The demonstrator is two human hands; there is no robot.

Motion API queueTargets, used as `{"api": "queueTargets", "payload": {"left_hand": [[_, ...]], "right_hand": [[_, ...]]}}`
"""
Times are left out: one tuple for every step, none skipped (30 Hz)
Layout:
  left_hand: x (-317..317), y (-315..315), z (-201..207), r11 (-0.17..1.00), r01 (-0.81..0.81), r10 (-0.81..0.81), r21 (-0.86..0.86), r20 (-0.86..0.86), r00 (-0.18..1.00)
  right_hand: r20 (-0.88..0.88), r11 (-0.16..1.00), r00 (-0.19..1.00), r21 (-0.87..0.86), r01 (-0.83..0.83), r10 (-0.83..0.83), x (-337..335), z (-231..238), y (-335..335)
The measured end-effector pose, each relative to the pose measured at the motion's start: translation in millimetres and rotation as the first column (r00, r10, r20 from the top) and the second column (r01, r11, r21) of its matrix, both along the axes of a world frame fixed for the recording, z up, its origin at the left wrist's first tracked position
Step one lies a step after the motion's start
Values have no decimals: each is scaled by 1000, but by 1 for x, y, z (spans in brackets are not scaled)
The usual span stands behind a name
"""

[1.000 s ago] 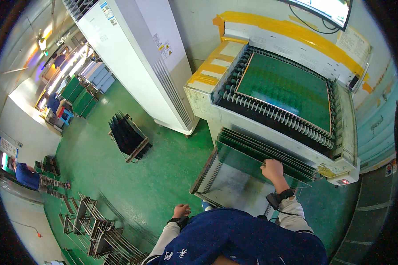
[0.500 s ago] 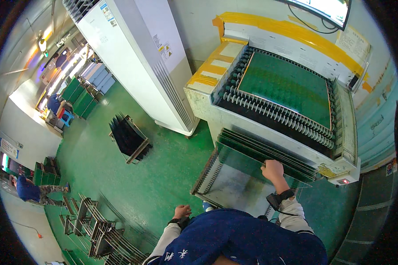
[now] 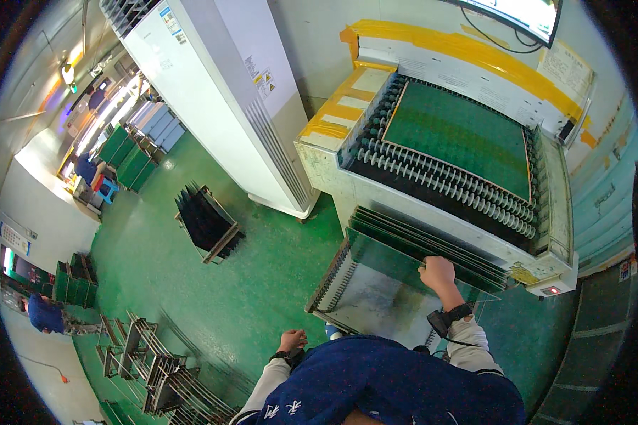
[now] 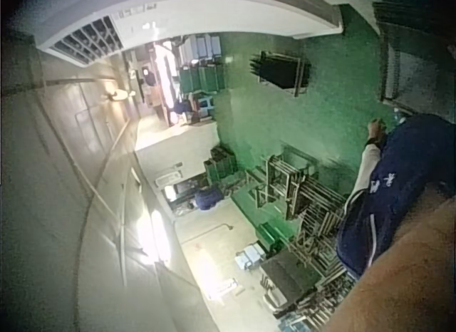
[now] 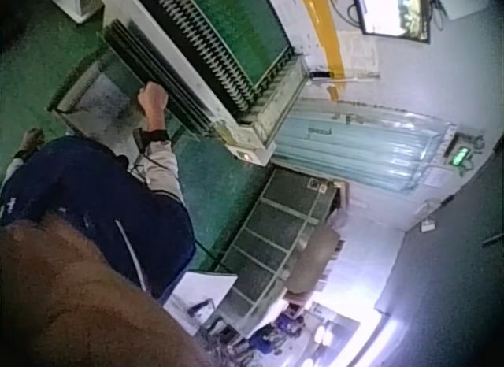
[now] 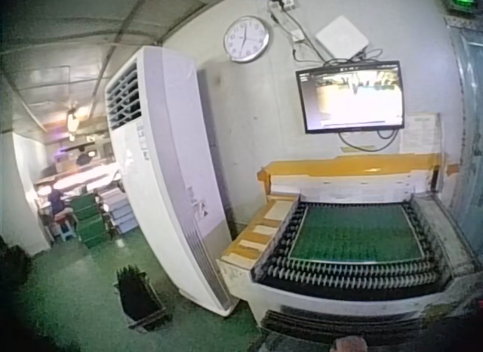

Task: Feeding industrial circuit boards into a processing machine and organizing them in racks.

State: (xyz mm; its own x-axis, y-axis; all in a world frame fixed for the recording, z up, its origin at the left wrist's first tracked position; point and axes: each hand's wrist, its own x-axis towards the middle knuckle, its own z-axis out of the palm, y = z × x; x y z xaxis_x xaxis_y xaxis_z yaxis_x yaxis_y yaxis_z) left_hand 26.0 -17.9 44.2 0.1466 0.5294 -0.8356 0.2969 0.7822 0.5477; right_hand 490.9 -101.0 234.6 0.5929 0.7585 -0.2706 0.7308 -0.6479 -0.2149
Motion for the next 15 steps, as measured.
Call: {"api": "queueTargets", "payload": {"left_hand": [[-1, 0, -2, 1000, 4, -4, 2, 4, 1000], [-3, 0, -4, 1000, 8, -8, 4, 9, 1000], [-4, 0, -6, 1000, 3, -3, 4, 19, 1000], [-5, 0, -7, 1000, -1, 1, 3, 29, 1000], [-6, 0, -9, 1000, -6, 6, 2, 39, 999], [-4, 0, -7, 1000, -5, 6, -4, 41, 999], [-2, 1, -5, 1000, -5, 5, -10, 44, 999], [0, 1, -3, 1000, -4, 4, -16, 46, 999], [-1, 0, -4, 1000, -8, 9, -18, 46, 999], [-2, 0, -6, 1000, -13, 14, -21, 46, 999], [-4, 0, -7, 1000, -17, 18, -24, 46, 999], [-3, 0, -7, 1000, -5, 5, -15, 27, 1000], [-3, 0, -8, 1000, 8, -7, -7, 8, 1000], [-3, 1, -8, 1000, 20, -20, 2, -11, 1000], [-5, 1, -11, 1000, 23, -23, 5, -17, 1000]], "right_hand": [[0, 1000, 1000, -2, -3, 3, 0, 0, 0], [-1, 1000, 1000, -3, -6, 6, 0, 0, 0], [1, 1000, 1000, 0, -5, 5, 0, 0, 0], [2, 1000, 1000, 4, -6, 6, 0, 0, 1], [4, 1000, 1000, 7, -6, 6, 0, 0, 1], [11, 1000, 1000, 13, -7, 7, 0, -2, 0], [18, 1000, 1000, 19, -7, 7, 2, -6, -1], [25, 1000, 1000, 25, -8, 8, 3, -8, -2], [29, 999, 1000, 31, -12, 11, 2, -9, -2], [32, 999, 999, 37, -16, 14, 2, -9, -2], [36, 999, 999, 42, -19, 17, 2, -9, -2], [36, 999, 999, 34, -17, 15, 2, -10, -2], [37, 1000, 999, 26, -14, 13, 3, -10, -2], [37, 1000, 999, 18, -12, 11, 3, -10, -2], [34, 1000, 999, 21, -13, 12, 3, -9, -1]]}}
